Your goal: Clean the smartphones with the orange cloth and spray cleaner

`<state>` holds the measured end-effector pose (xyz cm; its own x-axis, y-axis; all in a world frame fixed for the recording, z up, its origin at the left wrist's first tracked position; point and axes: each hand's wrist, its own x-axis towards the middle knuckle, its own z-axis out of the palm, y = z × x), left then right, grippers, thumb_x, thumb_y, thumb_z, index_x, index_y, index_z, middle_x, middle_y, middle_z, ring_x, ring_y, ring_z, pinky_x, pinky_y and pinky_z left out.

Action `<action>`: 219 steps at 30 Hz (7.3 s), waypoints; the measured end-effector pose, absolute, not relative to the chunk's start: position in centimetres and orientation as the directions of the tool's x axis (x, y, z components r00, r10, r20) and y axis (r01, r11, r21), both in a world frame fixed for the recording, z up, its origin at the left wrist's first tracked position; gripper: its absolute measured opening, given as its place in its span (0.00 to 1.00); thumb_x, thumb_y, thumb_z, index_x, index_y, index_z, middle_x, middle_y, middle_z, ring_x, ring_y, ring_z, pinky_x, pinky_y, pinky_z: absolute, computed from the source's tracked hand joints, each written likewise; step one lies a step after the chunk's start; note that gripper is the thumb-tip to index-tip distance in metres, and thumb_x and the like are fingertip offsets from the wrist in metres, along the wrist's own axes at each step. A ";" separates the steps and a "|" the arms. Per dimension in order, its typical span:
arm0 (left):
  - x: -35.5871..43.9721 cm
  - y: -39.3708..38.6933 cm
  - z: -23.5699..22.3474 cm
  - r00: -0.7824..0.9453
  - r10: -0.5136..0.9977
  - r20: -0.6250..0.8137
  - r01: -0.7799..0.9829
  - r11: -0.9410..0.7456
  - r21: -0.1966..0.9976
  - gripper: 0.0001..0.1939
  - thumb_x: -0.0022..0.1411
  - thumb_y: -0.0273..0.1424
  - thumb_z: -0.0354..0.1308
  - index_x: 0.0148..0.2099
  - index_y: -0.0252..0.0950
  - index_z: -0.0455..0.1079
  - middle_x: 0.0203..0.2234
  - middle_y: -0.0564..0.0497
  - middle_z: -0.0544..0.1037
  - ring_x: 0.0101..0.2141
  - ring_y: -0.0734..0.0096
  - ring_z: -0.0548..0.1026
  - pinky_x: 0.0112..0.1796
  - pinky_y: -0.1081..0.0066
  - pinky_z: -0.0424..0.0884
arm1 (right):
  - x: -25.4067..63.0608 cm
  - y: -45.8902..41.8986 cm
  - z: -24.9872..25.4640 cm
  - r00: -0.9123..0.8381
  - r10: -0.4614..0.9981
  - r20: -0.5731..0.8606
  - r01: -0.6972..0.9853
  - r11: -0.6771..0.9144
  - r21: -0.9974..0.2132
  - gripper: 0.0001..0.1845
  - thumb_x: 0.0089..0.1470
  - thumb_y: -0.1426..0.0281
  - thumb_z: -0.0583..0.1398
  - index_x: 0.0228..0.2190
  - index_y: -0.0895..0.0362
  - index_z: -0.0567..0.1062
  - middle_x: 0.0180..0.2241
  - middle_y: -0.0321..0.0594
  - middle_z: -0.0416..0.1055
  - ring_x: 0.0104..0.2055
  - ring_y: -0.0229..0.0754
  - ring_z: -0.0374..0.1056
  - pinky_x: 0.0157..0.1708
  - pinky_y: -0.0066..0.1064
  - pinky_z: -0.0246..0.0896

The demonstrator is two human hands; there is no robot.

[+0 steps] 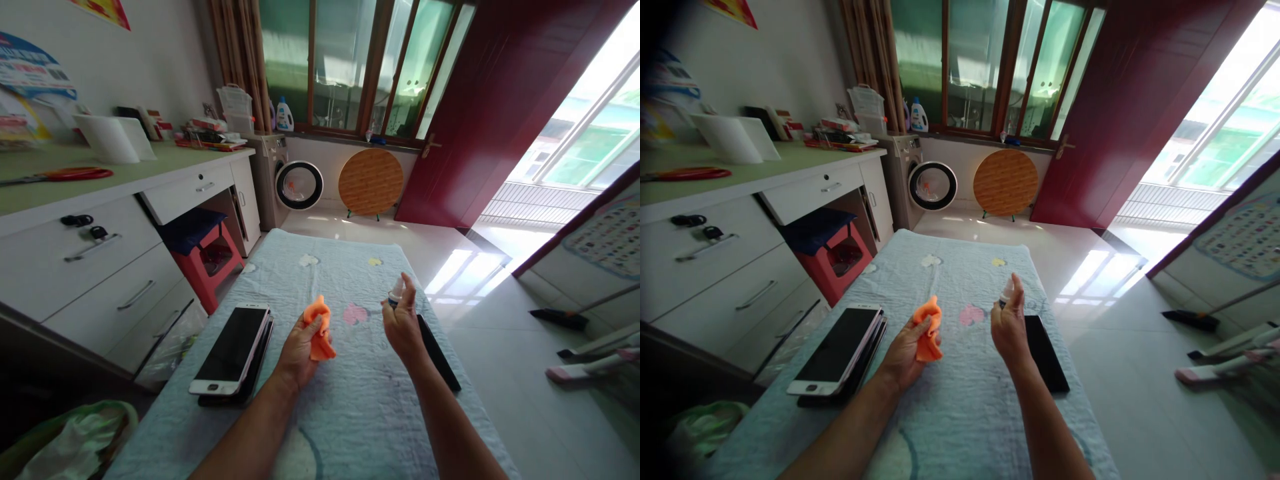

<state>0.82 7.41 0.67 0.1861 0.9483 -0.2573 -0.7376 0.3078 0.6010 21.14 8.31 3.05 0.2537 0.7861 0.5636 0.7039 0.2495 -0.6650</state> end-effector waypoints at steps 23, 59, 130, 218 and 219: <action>0.8 7.6 0.6 0.164 0.936 -0.312 -0.703 0.333 0.629 0.13 0.50 0.22 0.65 0.40 0.34 0.73 0.31 0.50 0.80 0.28 0.73 0.77 0.29 0.77 0.74 | 22.0 10.4 2.8 0.353 0.609 0.710 0.812 0.178 -0.556 0.20 0.56 0.69 0.55 0.50 0.55 0.63 0.42 0.46 0.68 0.41 0.46 0.66 0.44 0.41 0.63; 0.6 7.7 0.2 0.213 0.927 -0.309 -0.703 0.365 0.610 0.16 0.47 0.31 0.70 0.37 0.33 0.69 0.19 0.57 0.70 0.18 0.83 0.64 0.19 0.83 0.61 | 25.3 13.5 5.5 0.356 0.794 0.492 0.503 0.281 -0.817 0.13 0.50 0.62 0.61 0.36 0.55 0.78 0.38 0.43 0.78 0.40 0.46 0.72 0.43 0.38 0.65; 0.2 5.0 4.8 -0.010 0.999 0.046 -0.192 -0.047 0.980 0.16 0.49 0.23 0.67 0.42 0.38 0.75 0.31 0.50 0.75 0.33 0.68 0.71 0.37 0.74 0.65 | 17.8 5.4 0.4 -0.069 0.983 -0.173 -0.497 -0.184 -0.848 0.18 0.44 0.63 0.66 0.39 0.53 0.77 0.30 0.37 0.75 0.28 0.41 0.69 0.28 0.31 0.65; -4.4 1.0 0.2 0.334 0.934 0.123 0.577 -0.306 0.758 0.39 0.51 0.25 0.62 0.64 0.40 0.52 0.53 0.44 0.70 0.47 0.59 0.71 0.47 0.59 0.71 | 16.1 5.6 -0.2 -0.102 0.912 0.398 0.633 0.368 -0.681 0.16 0.63 0.67 0.49 0.27 0.55 0.71 0.31 0.41 0.69 0.37 0.45 0.65 0.41 0.35 0.60; -4.5 1.0 0.1 0.335 0.933 0.130 0.577 -0.312 0.755 0.39 0.51 0.26 0.62 0.64 0.40 0.52 0.54 0.44 0.69 0.47 0.59 0.71 0.47 0.58 0.71 | 15.9 5.5 -0.2 -0.146 0.918 0.368 0.659 0.368 -0.656 0.15 0.63 0.67 0.49 0.29 0.55 0.71 0.33 0.42 0.70 0.38 0.45 0.65 0.43 0.36 0.60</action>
